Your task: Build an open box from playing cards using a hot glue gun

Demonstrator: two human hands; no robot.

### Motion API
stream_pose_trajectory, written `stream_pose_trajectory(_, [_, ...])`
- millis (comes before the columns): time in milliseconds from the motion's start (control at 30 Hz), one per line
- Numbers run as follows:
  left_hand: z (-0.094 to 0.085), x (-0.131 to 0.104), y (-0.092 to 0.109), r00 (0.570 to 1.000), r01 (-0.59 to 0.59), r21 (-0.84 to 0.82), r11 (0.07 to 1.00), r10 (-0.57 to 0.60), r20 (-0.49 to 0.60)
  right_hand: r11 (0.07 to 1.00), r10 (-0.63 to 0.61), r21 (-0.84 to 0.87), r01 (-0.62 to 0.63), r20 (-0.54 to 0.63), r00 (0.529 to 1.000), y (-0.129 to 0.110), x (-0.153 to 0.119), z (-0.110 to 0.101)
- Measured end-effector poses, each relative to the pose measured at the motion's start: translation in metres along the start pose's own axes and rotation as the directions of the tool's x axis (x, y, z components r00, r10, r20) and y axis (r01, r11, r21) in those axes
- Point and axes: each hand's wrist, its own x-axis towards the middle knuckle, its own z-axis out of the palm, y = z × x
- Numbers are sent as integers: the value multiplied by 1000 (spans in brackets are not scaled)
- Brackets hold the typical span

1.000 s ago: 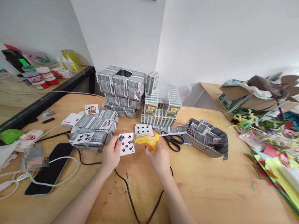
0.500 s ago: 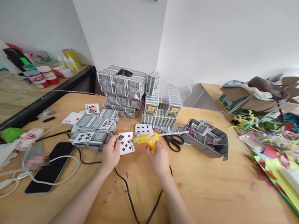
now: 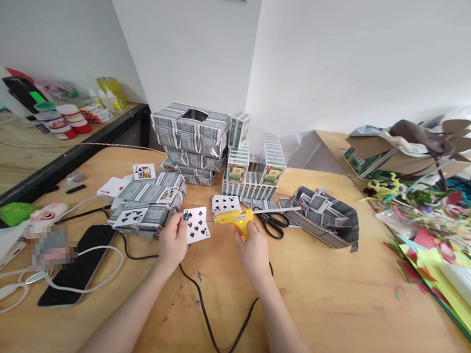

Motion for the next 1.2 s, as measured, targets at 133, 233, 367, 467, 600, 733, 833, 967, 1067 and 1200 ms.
stream_pose_trajectory(133, [-1,1,0,999,32,-68,997,-35,-32,993,114,34,-115,9,993,1,2,-2])
stream_pose_trajectory(233, [-1,3,0,994,50,-136,989,-63,-89,929,254,244,-278,127,959,1,4,-6])
stream_pose_trajectory(367, [-3,3,-1,983,78,-216,973,-111,-146,757,193,560,-338,303,933,2,8,-13])
stream_pose_trajectory(467, [-3,2,-2,980,76,-247,966,-117,-158,609,89,704,-365,396,914,3,9,-16])
stream_pose_trajectory(600, [-2,0,-4,977,71,-263,962,-120,-175,492,46,748,-445,488,872,5,8,-17])
stream_pose_trajectory(733, [-3,-1,-4,972,57,-254,966,-111,-205,477,49,722,-501,547,836,4,6,-14])
stream_pose_trajectory(833, [-4,-1,-3,969,50,-249,967,-107,-222,489,53,698,-523,575,816,4,4,-9])
stream_pose_trajectory(967, [-5,-2,-2,968,47,-255,966,-107,-226,541,80,655,-527,584,808,5,1,-3])
stream_pose_trajectory(1067, [-6,-2,1,968,45,-260,965,-107,-227,602,107,614,-511,572,813,6,-1,0])
stream_pose_trajectory(1200, [-8,-2,5,972,40,-239,970,-93,-218,838,107,425,-342,487,867,11,-4,2])
